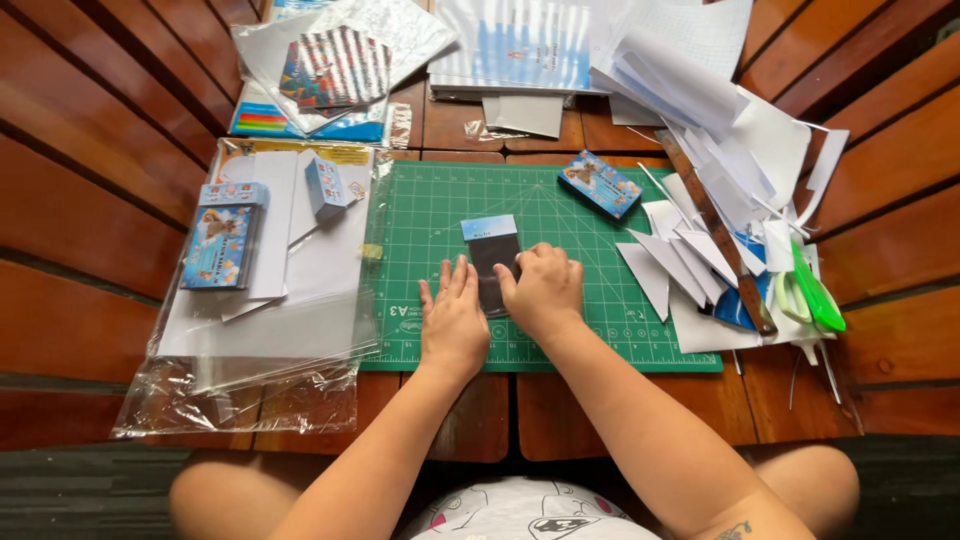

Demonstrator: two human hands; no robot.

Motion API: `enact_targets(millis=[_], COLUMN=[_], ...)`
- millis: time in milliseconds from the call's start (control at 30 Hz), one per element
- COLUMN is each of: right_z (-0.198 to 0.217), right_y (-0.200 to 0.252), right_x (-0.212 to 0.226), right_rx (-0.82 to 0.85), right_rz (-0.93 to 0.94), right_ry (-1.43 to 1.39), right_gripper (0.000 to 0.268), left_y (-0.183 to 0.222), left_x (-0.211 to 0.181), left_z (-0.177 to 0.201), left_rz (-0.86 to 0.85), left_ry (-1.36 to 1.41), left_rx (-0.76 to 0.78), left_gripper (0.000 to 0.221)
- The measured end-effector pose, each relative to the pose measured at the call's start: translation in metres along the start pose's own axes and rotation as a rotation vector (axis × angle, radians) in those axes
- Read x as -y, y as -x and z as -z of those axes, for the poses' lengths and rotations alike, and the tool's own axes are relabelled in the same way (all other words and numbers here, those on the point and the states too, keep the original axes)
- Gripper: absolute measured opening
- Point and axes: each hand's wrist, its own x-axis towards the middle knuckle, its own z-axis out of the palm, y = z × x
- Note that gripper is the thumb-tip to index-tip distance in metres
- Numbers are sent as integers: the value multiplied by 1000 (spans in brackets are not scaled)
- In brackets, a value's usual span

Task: The person picks up business cards and inserts them into small clear plastic sleeves by hand.

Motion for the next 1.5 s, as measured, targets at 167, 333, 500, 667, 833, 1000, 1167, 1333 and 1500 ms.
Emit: enact_targets(millis=[167,333,500,667,833,1000,1167,1333,1500], right_z=[22,61,66,59,80,148,125,116,112], right_y=[29,104,147,159,128,81,85,96,97], right_x=[23,36,29,20,2,37,53,66,22], right_rx=[51,257,82,-56,-109,247,141,-38,-40], right_rz=[63,283,453,490,485,-372,-440,-191,-293], right_ry=[-24,-233,-203,-168,-396,-863,-1579,-1510,-1334], right_gripper=[66,94,71,46,62,55,51,38,23], left_y=[37,67,84,89,92,92,88,81,39], left_x=[-7,14,16,32,40,22,-11,-19,85], left_z=[35,79,128,132,131,112,93,86,132], left_rz=[1,154,133,66,290,339,367,191,351], left_ry=[195,563,652,874,1241,1276,1285,1513,1156], left_rx=[101,143,81,-18,-128,-57,91,-166,-372], left_gripper=[59,51,40,30,26,32,57,27,37])
